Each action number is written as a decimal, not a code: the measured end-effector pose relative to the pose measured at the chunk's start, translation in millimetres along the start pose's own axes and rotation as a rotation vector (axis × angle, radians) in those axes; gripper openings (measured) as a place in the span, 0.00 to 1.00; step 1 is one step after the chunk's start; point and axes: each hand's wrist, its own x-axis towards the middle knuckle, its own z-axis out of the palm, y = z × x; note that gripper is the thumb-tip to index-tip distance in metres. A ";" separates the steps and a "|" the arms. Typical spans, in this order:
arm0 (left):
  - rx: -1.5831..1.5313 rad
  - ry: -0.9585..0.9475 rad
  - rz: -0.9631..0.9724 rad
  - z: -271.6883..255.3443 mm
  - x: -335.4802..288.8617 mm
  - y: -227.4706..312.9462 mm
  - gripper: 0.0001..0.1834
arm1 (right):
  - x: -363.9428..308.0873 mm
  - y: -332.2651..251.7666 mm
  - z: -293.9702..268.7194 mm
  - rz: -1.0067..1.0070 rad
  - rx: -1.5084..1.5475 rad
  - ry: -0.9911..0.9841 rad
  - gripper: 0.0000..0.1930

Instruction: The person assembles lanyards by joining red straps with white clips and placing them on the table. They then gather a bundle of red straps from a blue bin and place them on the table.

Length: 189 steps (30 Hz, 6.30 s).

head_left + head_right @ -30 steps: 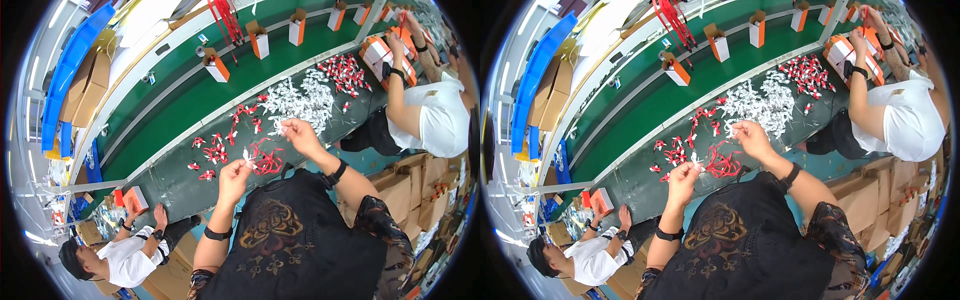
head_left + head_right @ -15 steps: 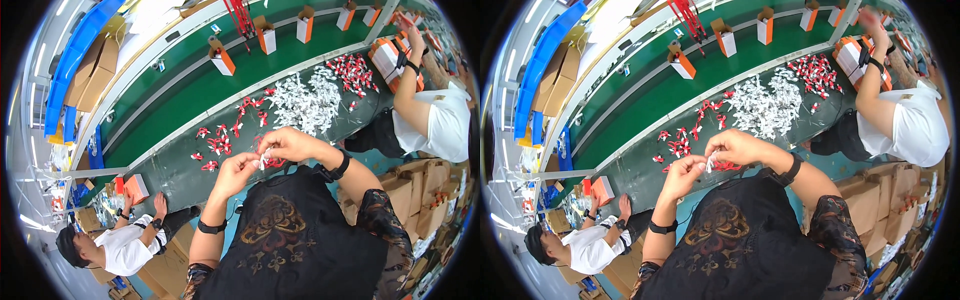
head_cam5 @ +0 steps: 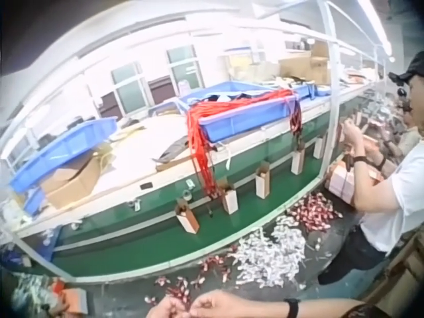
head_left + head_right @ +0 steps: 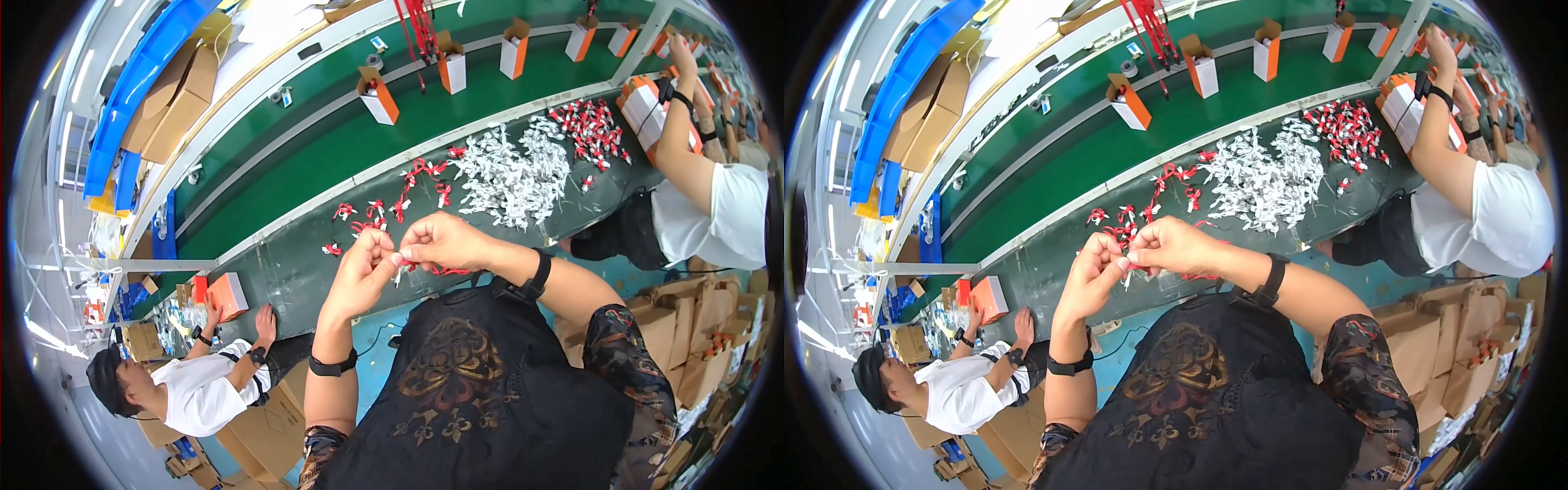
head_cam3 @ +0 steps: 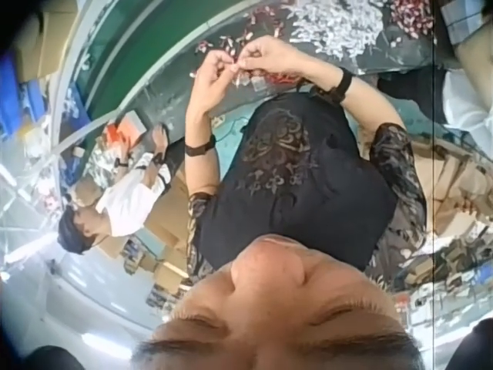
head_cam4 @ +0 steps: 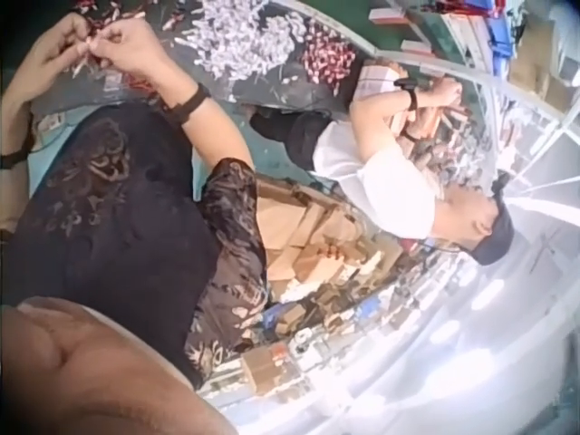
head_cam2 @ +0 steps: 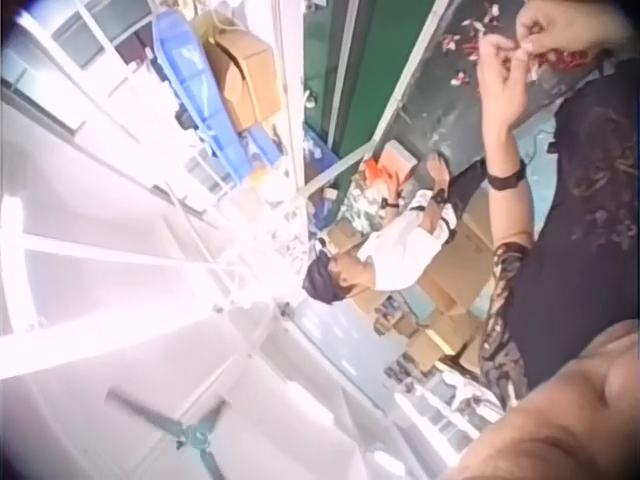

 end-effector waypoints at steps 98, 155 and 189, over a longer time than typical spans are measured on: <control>-0.992 0.296 -0.517 36.2 117.1 -63.6 0.16 | 77.9 49.2 -91.1 -0.404 -0.707 0.458 0.07; -0.455 0.588 -0.460 21.1 -63.4 -167.4 0.13 | 96.4 162.9 -59.6 0.307 -0.661 0.390 0.13; -0.518 0.695 0.206 48.7 -3.7 -64.9 0.12 | -65.2 57.0 -45.9 -0.067 -0.104 0.265 0.03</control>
